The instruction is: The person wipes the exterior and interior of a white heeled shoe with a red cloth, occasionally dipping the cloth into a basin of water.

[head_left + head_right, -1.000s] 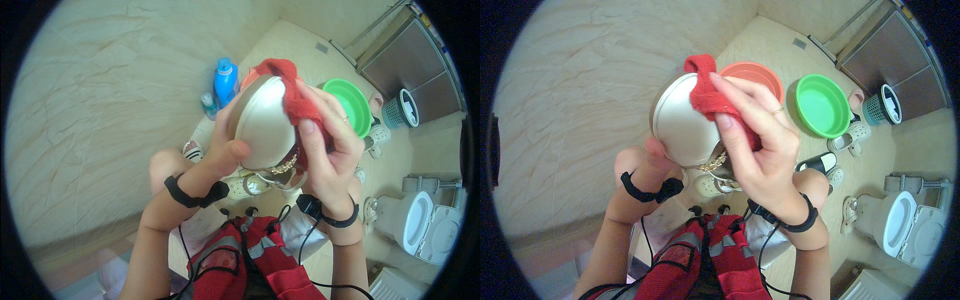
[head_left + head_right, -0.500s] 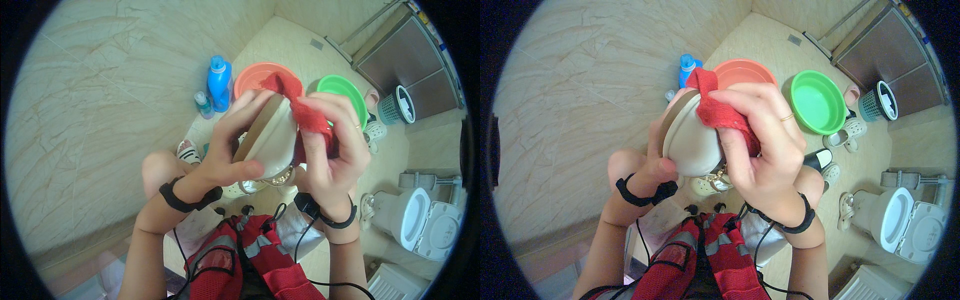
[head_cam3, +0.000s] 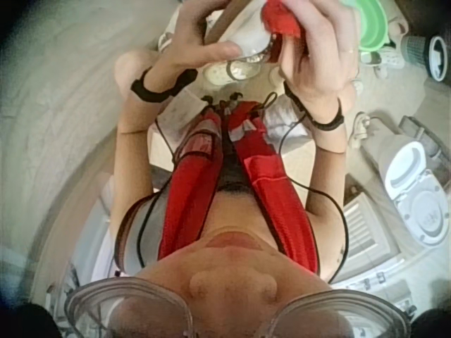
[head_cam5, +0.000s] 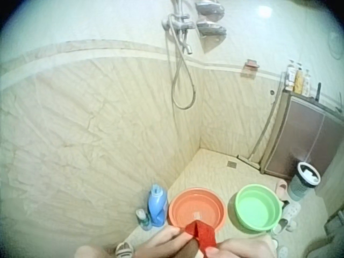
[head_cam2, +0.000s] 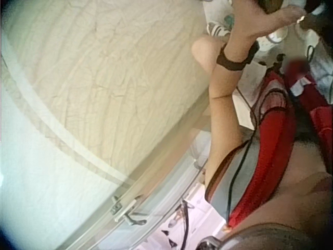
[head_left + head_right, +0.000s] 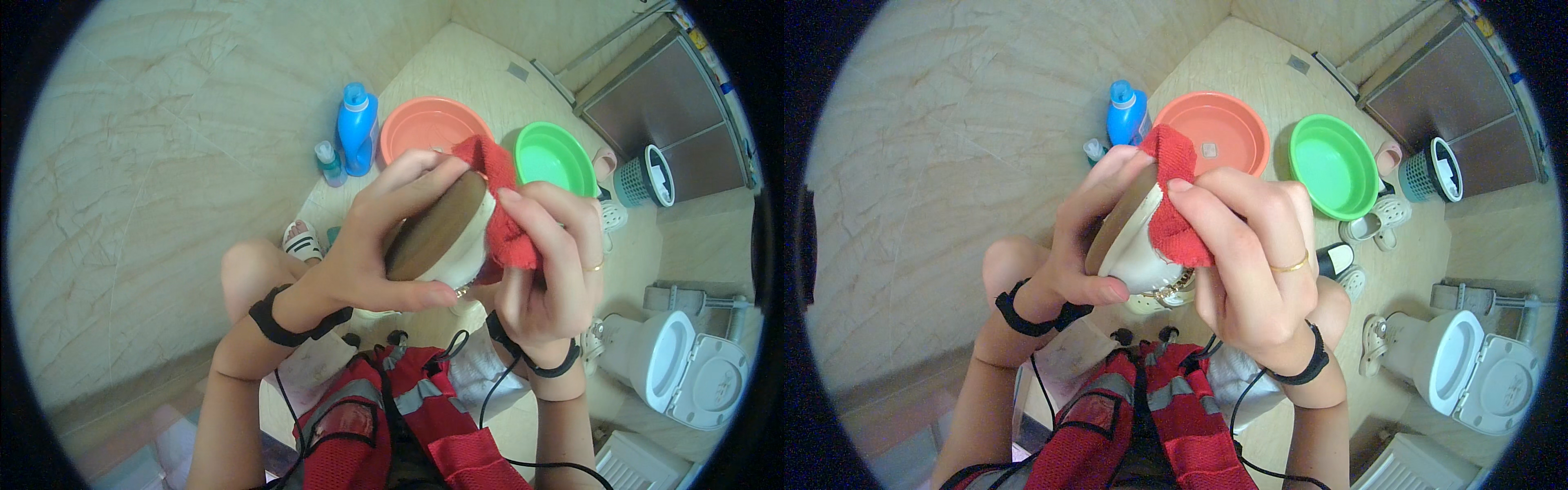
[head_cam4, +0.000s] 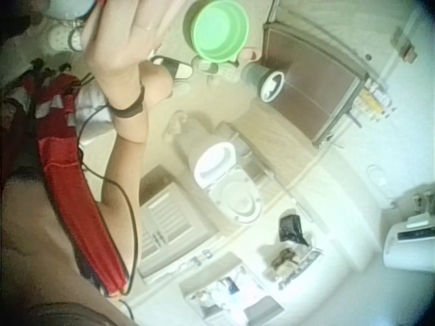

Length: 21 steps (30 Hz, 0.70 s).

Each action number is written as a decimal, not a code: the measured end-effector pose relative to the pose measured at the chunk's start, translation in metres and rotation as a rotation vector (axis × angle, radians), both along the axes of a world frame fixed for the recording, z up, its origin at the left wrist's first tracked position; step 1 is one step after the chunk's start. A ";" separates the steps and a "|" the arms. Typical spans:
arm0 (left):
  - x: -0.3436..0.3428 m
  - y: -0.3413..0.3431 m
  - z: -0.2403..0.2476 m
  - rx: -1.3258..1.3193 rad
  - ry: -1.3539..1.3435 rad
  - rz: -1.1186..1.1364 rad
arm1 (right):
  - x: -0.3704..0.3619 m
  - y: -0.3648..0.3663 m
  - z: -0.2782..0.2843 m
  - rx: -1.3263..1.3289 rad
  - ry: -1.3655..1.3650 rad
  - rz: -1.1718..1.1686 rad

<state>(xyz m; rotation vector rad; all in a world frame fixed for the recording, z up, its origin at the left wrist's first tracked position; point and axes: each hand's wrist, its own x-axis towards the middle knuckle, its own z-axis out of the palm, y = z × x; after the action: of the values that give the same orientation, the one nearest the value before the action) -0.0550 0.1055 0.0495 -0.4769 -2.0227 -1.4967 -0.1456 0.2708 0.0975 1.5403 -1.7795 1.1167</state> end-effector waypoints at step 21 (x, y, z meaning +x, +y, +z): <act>-0.004 0.007 0.010 -0.117 -0.060 0.041 | -0.005 0.004 0.010 0.076 -0.277 0.093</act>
<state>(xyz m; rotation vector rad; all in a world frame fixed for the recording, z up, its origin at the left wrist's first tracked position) -0.0587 0.1126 0.0598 -0.4388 -2.1623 -1.3889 -0.1511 0.2746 0.1074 1.5891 -1.9673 1.3784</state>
